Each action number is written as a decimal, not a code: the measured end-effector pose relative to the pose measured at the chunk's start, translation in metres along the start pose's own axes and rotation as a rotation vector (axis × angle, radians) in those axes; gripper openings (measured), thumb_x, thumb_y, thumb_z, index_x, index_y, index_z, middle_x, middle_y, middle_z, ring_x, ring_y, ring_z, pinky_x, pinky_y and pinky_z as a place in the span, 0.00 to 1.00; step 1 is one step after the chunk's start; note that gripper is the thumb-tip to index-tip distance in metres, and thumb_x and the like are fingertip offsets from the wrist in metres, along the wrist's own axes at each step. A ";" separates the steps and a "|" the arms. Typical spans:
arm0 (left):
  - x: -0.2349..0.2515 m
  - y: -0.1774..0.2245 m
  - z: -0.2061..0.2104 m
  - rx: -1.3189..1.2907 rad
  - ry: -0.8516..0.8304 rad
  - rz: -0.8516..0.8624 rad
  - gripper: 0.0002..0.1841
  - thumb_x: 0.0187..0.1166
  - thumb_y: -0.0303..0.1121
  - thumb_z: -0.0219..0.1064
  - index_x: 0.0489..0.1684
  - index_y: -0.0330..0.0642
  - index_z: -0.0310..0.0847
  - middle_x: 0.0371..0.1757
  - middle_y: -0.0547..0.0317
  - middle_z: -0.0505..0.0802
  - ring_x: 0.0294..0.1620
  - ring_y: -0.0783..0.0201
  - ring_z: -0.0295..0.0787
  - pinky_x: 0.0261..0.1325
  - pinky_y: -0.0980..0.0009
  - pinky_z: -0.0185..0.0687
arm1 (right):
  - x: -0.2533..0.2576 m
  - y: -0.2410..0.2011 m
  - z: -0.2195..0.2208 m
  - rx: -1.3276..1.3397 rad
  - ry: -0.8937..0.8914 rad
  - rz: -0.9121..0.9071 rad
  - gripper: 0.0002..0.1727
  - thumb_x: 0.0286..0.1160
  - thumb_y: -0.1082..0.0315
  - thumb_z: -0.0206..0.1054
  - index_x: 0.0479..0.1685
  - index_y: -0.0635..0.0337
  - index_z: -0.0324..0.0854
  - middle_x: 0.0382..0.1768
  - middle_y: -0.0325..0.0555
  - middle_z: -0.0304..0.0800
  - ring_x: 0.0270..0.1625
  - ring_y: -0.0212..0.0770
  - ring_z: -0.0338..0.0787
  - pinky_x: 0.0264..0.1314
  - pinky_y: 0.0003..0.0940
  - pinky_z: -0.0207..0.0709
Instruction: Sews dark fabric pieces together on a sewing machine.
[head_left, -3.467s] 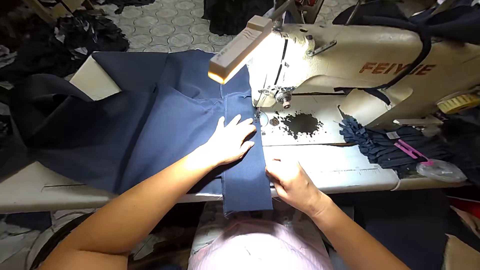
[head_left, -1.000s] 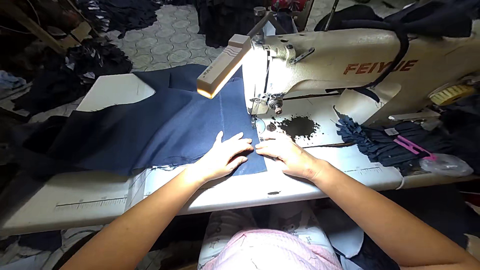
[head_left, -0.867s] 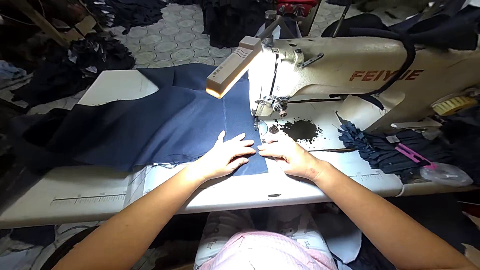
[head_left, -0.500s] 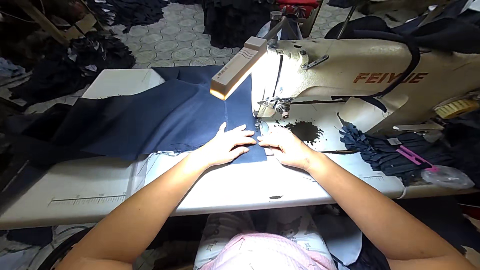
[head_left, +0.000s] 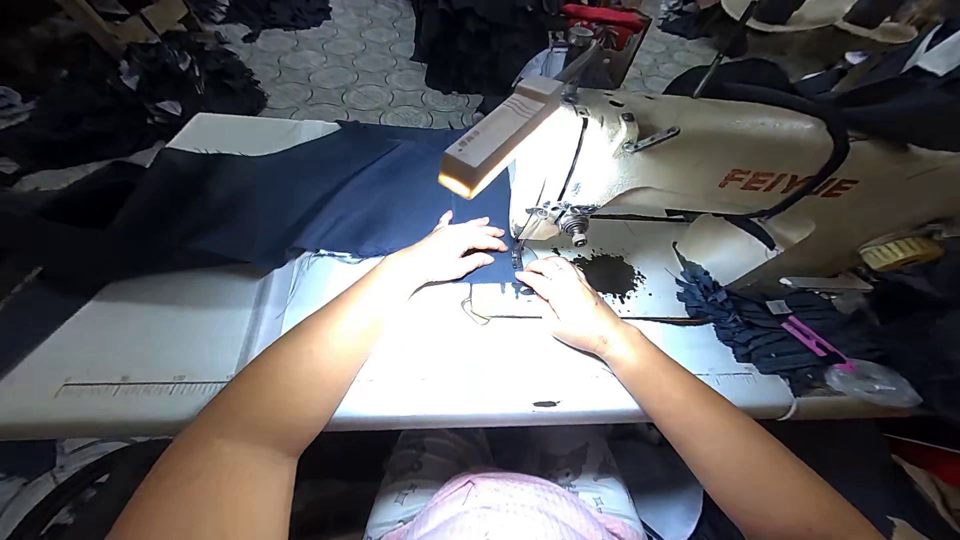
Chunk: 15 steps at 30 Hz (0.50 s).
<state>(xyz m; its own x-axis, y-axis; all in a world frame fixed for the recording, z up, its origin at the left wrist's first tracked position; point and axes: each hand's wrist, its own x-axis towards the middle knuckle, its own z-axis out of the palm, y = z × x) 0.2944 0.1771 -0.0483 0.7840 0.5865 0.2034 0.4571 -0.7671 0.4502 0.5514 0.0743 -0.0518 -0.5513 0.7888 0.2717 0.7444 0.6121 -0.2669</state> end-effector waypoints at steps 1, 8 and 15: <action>0.004 -0.002 -0.003 -0.006 0.000 -0.019 0.18 0.87 0.40 0.60 0.69 0.50 0.88 0.79 0.57 0.85 0.90 0.45 0.64 0.81 0.16 0.33 | 0.000 0.000 0.000 0.001 0.005 0.006 0.24 0.75 0.71 0.56 0.70 0.57 0.86 0.69 0.53 0.85 0.79 0.57 0.77 0.83 0.57 0.65; 0.021 -0.019 -0.010 -0.031 0.031 -0.046 0.16 0.86 0.38 0.63 0.66 0.48 0.90 0.79 0.55 0.85 0.90 0.45 0.64 0.83 0.21 0.37 | -0.002 0.001 0.001 0.021 0.036 0.005 0.23 0.78 0.70 0.55 0.67 0.59 0.87 0.69 0.50 0.87 0.79 0.53 0.79 0.83 0.55 0.66; 0.030 0.023 -0.006 0.115 0.010 -0.225 0.19 0.88 0.38 0.60 0.74 0.51 0.83 0.88 0.55 0.75 0.94 0.42 0.54 0.83 0.19 0.35 | -0.005 0.006 0.007 0.045 0.127 0.003 0.22 0.75 0.71 0.55 0.62 0.61 0.90 0.69 0.51 0.89 0.76 0.55 0.83 0.80 0.54 0.71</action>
<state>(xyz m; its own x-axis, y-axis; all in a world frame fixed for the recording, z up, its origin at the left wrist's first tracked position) 0.3257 0.1786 -0.0270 0.6536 0.7476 0.1180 0.6644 -0.6414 0.3836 0.5559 0.0740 -0.0616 -0.4952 0.7788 0.3851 0.7266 0.6142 -0.3078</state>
